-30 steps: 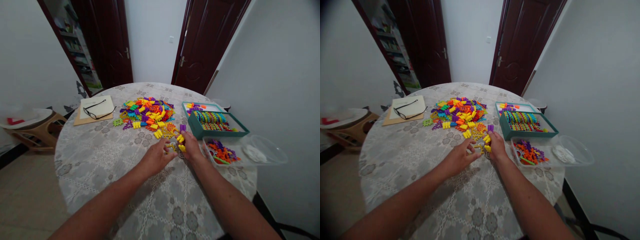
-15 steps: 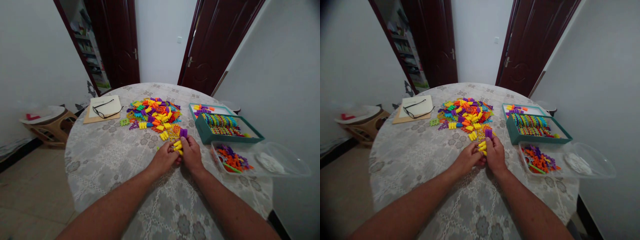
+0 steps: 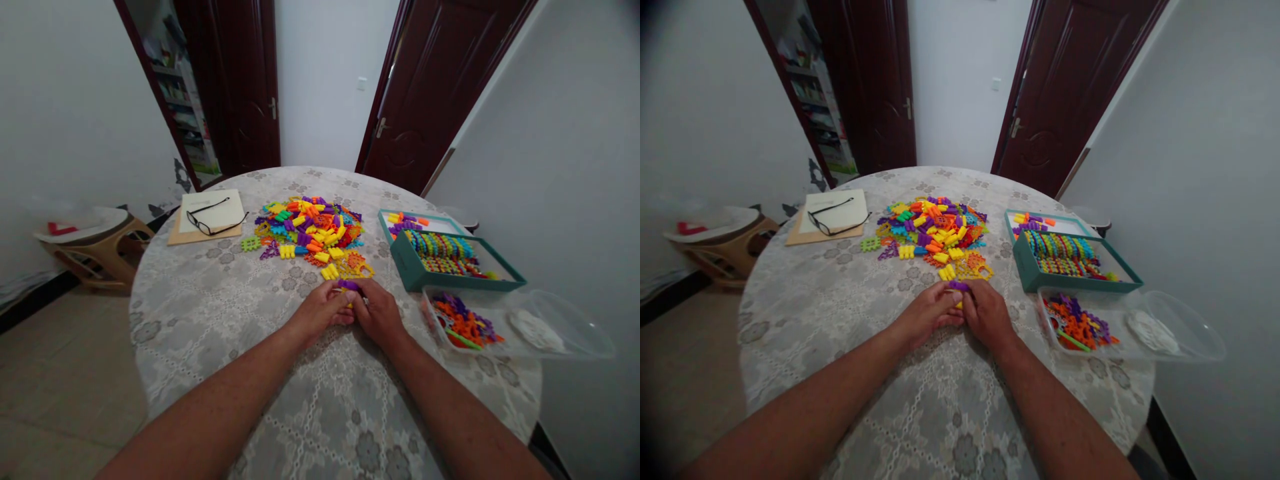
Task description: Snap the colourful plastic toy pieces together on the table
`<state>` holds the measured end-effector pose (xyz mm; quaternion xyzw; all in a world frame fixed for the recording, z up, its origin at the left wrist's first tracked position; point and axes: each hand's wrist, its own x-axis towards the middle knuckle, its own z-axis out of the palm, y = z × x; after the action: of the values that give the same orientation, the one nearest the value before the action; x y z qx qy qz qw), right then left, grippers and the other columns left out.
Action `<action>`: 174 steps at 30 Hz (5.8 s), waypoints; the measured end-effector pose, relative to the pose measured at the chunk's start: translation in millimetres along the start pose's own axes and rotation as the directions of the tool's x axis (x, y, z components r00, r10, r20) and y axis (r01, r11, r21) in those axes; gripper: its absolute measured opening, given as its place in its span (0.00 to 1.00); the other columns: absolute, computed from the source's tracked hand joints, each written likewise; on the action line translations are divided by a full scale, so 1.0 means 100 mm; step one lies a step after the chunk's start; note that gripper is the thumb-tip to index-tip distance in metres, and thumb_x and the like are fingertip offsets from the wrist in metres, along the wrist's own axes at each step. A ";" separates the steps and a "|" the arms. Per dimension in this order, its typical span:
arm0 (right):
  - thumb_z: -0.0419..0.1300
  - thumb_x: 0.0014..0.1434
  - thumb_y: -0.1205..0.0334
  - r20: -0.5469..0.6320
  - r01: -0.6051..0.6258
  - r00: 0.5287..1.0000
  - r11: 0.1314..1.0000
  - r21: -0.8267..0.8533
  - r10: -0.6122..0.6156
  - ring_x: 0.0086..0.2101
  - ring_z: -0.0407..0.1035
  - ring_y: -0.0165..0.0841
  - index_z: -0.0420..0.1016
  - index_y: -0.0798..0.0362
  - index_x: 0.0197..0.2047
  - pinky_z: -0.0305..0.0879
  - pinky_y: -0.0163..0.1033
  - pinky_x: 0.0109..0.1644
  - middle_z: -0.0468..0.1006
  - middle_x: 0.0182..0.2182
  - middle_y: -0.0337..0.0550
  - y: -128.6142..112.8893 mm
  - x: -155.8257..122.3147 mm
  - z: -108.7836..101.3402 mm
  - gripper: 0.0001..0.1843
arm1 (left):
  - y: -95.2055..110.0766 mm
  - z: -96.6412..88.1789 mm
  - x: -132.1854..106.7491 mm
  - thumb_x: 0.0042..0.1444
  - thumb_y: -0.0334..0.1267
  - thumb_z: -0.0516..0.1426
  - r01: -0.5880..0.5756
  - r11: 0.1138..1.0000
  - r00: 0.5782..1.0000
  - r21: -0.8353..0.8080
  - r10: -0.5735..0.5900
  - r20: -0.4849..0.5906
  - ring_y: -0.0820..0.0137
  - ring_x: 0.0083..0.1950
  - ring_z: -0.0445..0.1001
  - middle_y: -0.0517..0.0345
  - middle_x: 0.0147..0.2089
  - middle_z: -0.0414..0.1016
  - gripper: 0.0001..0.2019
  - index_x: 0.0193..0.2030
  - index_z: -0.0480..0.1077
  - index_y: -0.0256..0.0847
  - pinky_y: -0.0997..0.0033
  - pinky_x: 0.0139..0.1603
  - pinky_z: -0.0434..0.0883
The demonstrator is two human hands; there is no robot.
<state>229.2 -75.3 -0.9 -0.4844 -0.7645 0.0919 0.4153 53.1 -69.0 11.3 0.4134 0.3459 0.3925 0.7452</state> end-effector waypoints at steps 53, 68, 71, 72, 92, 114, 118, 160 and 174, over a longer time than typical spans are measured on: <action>0.74 0.52 0.53 0.059 -0.382 0.779 0.398 0.834 0.624 0.28 0.73 0.30 0.73 0.49 0.47 0.74 0.35 0.31 0.75 0.28 0.33 0.29 0.05 -0.01 0.23 | 0.28 -0.25 -0.23 0.58 0.38 0.64 -0.416 0.114 0.897 0.902 0.212 0.387 0.62 0.49 0.75 0.54 0.48 0.76 0.14 0.50 0.71 0.45 0.63 0.50 0.73; 0.72 0.53 0.50 0.494 -0.603 0.781 0.253 0.757 0.383 0.31 0.75 0.34 0.78 0.49 0.49 0.71 0.35 0.30 0.82 0.40 0.42 -0.14 0.02 0.08 0.23 | -0.07 -0.24 0.03 0.63 0.37 0.65 -0.576 0.008 0.633 0.817 0.637 0.440 0.56 0.58 0.77 0.48 0.56 0.79 0.24 0.65 0.68 0.46 0.52 0.60 0.76; 0.72 0.51 0.57 0.454 -0.600 0.784 0.329 0.729 0.423 0.27 0.72 0.31 0.78 0.51 0.46 0.66 0.32 0.26 0.80 0.33 0.39 -0.15 0.01 0.11 0.19 | -0.07 -0.22 0.04 0.63 0.39 0.67 -0.604 -0.012 0.618 0.797 0.625 0.477 0.57 0.56 0.78 0.49 0.55 0.80 0.25 0.64 0.68 0.45 0.53 0.58 0.77; 0.70 0.51 0.57 0.433 -0.594 0.784 0.334 0.732 0.444 0.26 0.71 0.30 0.77 0.51 0.45 0.65 0.32 0.25 0.80 0.31 0.39 -0.14 0.01 0.12 0.18 | -0.06 -0.22 0.04 0.62 0.41 0.67 -0.608 -0.028 0.611 0.793 0.621 0.490 0.57 0.56 0.77 0.49 0.54 0.80 0.25 0.64 0.68 0.45 0.53 0.58 0.77; 0.73 0.52 0.50 0.231 -0.567 0.758 0.440 0.697 0.610 0.25 0.75 0.32 0.73 0.51 0.43 0.64 0.30 0.20 0.77 0.27 0.35 0.12 0.05 0.04 0.21 | -0.05 -0.53 0.24 0.64 0.37 0.62 -0.226 -0.142 0.818 0.964 0.509 0.267 0.52 0.67 0.69 0.44 0.65 0.73 0.15 0.58 0.74 0.43 0.43 0.69 0.69; 0.70 0.60 0.46 0.288 -0.633 0.760 0.564 0.530 0.583 0.25 0.73 0.33 0.78 0.51 0.47 0.69 0.35 0.28 0.80 0.28 0.40 0.15 -0.03 -0.02 0.20 | -0.12 -0.37 0.21 0.61 0.45 0.68 -0.360 0.123 0.729 0.925 0.656 0.197 0.55 0.54 0.72 0.49 0.52 0.77 0.19 0.53 0.69 0.43 0.51 0.57 0.71; 0.71 0.58 0.44 0.301 -0.638 0.753 0.538 0.551 0.585 0.27 0.74 0.34 0.79 0.50 0.45 0.69 0.36 0.28 0.80 0.29 0.40 0.12 -0.01 -0.04 0.20 | -0.16 -0.35 0.18 0.64 0.54 0.65 -0.460 0.128 0.679 0.878 0.688 0.256 0.54 0.55 0.73 0.47 0.52 0.77 0.20 0.54 0.70 0.43 0.48 0.59 0.71; 0.63 0.52 0.61 0.189 -0.520 0.826 0.588 0.620 0.531 0.26 0.70 0.30 0.80 0.49 0.49 0.64 0.33 0.29 0.76 0.27 0.35 0.22 0.02 0.18 0.19 | 0.15 -0.57 0.74 0.68 0.39 0.59 0.079 -0.233 0.779 0.969 0.621 0.086 0.55 0.63 0.73 0.43 0.66 0.70 0.19 0.64 0.71 0.43 0.52 0.65 0.73; 0.61 0.54 0.60 0.206 -0.526 0.841 0.669 0.526 0.500 0.29 0.72 0.33 0.80 0.49 0.48 0.65 0.35 0.32 0.78 0.28 0.36 0.19 0.04 0.14 0.18 | 0.12 -0.61 0.74 0.68 0.39 0.59 -0.004 -0.268 0.759 0.963 0.627 0.178 0.58 0.58 0.74 0.46 0.58 0.72 0.08 0.50 0.75 0.42 0.57 0.61 0.74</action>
<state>231.2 -58.9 -18.0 -0.5327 -0.5441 0.4365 0.4792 31.8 20.9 -18.0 0.8050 0.5301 0.2578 -0.0667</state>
